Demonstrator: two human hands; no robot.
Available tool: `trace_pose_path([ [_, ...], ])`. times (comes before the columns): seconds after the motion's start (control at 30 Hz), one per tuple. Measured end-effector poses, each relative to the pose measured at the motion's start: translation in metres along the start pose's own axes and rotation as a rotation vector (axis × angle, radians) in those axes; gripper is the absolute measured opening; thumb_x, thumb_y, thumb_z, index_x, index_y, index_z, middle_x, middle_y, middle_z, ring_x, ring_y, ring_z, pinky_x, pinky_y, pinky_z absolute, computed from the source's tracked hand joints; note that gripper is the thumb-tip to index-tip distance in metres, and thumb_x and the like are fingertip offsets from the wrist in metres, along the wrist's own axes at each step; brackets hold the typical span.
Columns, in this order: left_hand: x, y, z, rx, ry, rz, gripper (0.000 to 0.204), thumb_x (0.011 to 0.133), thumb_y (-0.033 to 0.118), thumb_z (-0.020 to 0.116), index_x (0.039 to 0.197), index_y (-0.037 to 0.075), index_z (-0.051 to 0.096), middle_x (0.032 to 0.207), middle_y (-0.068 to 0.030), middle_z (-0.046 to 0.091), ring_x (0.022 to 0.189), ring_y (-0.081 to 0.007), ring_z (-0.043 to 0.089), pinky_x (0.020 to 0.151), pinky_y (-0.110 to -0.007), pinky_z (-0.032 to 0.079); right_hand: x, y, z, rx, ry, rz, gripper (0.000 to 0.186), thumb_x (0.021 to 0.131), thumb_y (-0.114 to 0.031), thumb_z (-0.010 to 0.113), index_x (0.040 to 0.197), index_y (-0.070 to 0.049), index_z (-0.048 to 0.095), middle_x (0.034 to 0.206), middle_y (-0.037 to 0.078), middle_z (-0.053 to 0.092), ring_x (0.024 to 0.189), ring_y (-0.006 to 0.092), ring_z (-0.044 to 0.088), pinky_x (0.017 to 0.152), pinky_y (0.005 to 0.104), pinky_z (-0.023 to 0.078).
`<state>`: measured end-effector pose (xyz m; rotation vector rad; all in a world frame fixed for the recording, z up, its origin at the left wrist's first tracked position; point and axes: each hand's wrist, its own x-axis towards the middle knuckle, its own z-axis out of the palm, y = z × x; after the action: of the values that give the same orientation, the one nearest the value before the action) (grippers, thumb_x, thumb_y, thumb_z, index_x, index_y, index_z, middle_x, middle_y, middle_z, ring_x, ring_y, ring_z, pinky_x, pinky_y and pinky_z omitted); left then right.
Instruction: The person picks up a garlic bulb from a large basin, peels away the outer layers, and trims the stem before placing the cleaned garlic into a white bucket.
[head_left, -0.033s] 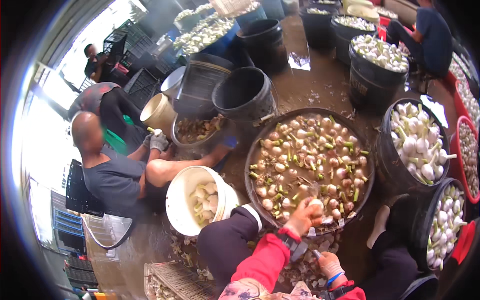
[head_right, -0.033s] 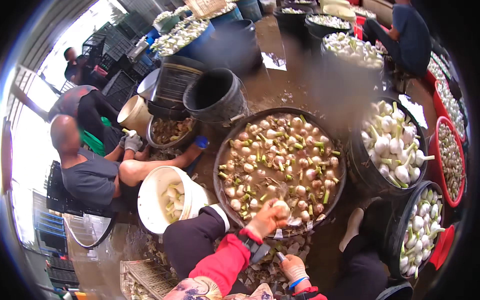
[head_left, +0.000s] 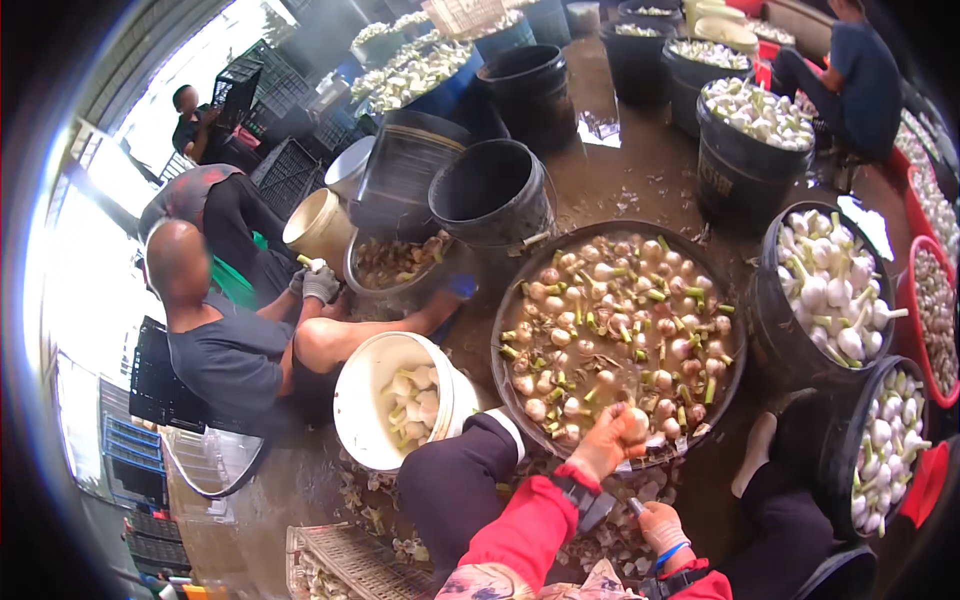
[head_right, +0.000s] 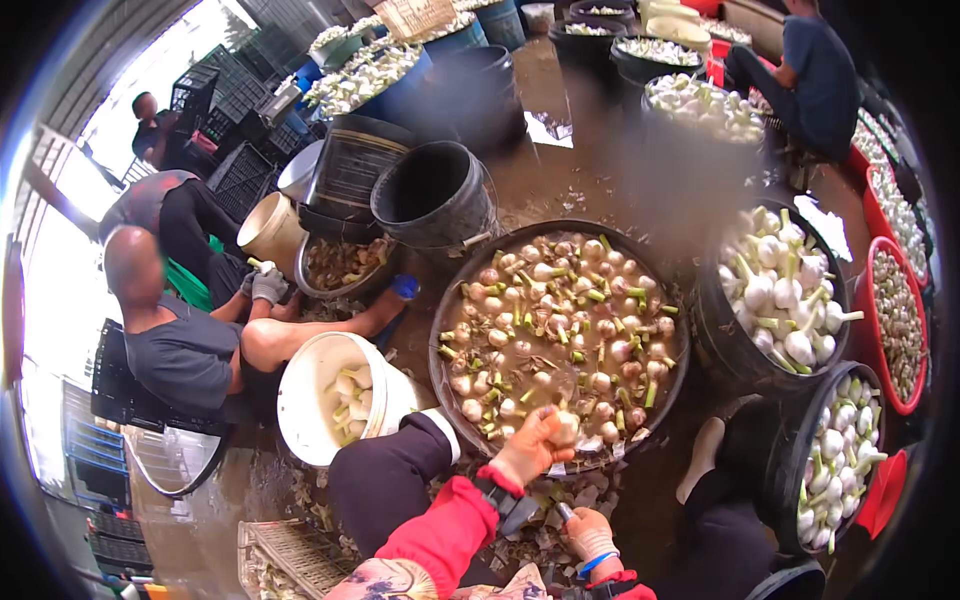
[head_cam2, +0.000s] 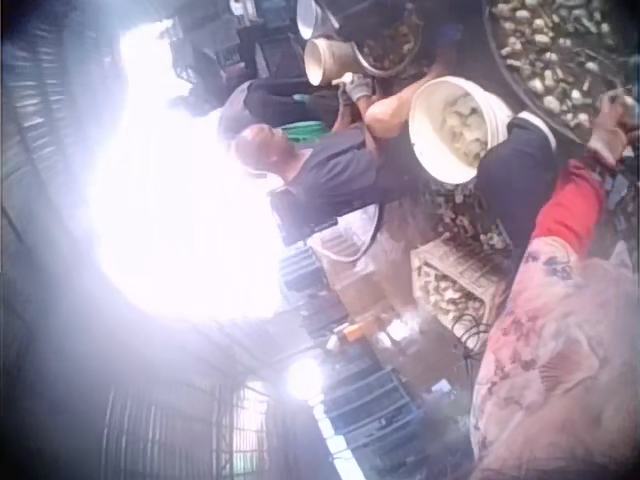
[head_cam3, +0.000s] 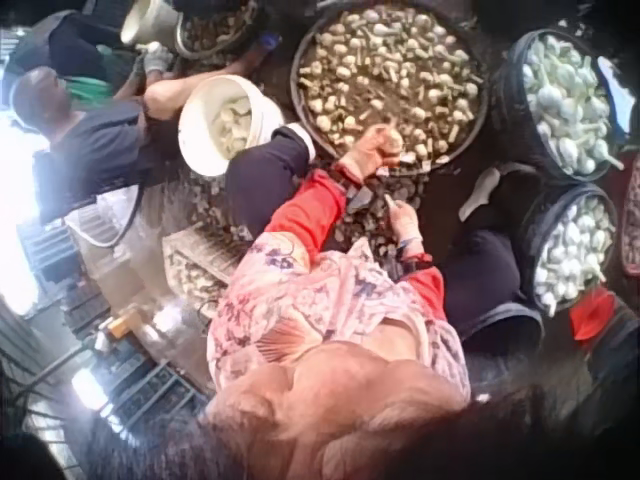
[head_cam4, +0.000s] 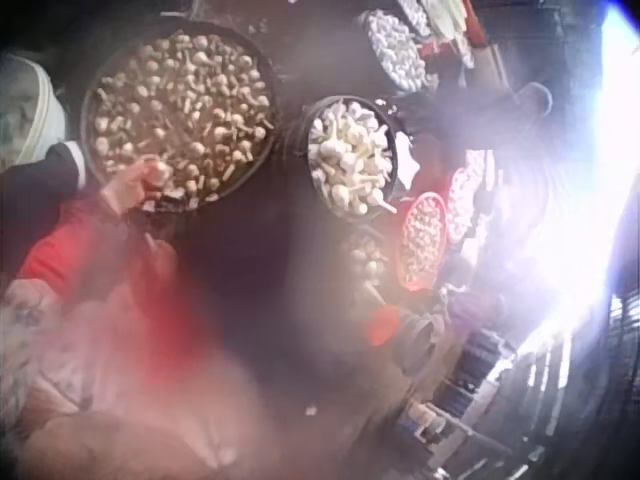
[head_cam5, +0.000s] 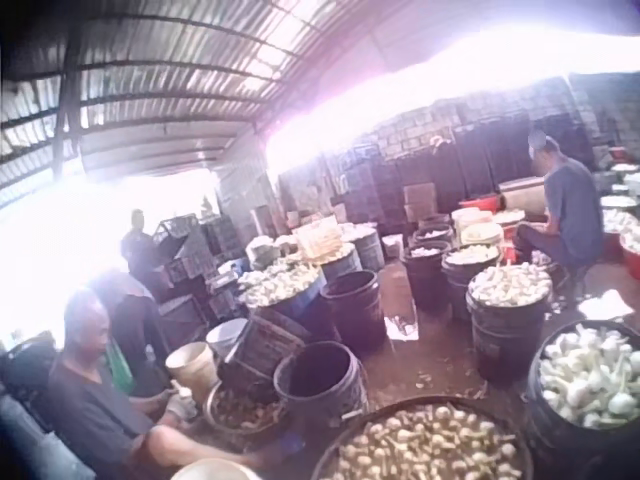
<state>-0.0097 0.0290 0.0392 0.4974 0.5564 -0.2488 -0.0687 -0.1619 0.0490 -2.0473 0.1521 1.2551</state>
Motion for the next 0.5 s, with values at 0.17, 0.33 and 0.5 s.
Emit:
trace_pose_path([
  [0.17,-0.082,-0.010,0.023,0.464,-0.089,0.062,0.063,0.079,0.011,0.066,0.132,0.003,0.033,0.110,-0.0108,0.054,0.099,-0.0204,0.056,0.078,-0.035,0.049,-0.030,-0.010,-0.007,0.400,0.343,-0.400,0.023,0.084,-0.018,0.057,0.100,-0.004,0.066,0.087,0.009,0.066,0.078,0.0174,0.060,0.071,0.0295,0.046],
  [0.33,-0.122,-0.012,0.034,0.924,-0.160,0.160,0.074,0.072,0.014,0.073,0.133,-0.007,0.036,0.116,-0.0102,0.051,0.101,-0.0154,0.053,0.088,-0.026,0.042,-0.078,-0.043,-0.018,1.035,0.107,-0.447,0.042,0.083,-0.002,0.062,0.123,0.002,0.051,0.112,0.008,0.060,0.101,0.0144,0.057,0.089,0.0251,0.045],
  [0.5,-0.138,-0.040,0.053,1.601,-0.133,0.636,0.067,0.062,0.018,0.074,0.122,0.005,0.050,0.113,-0.0140,0.051,0.108,-0.0297,0.049,0.092,-0.036,0.041,-0.083,-0.031,-0.018,1.064,0.098,-0.596,0.039,0.085,0.004,0.055,0.123,0.000,0.051,0.111,0.005,0.060,0.097,0.0132,0.057,0.086,0.0258,0.046],
])
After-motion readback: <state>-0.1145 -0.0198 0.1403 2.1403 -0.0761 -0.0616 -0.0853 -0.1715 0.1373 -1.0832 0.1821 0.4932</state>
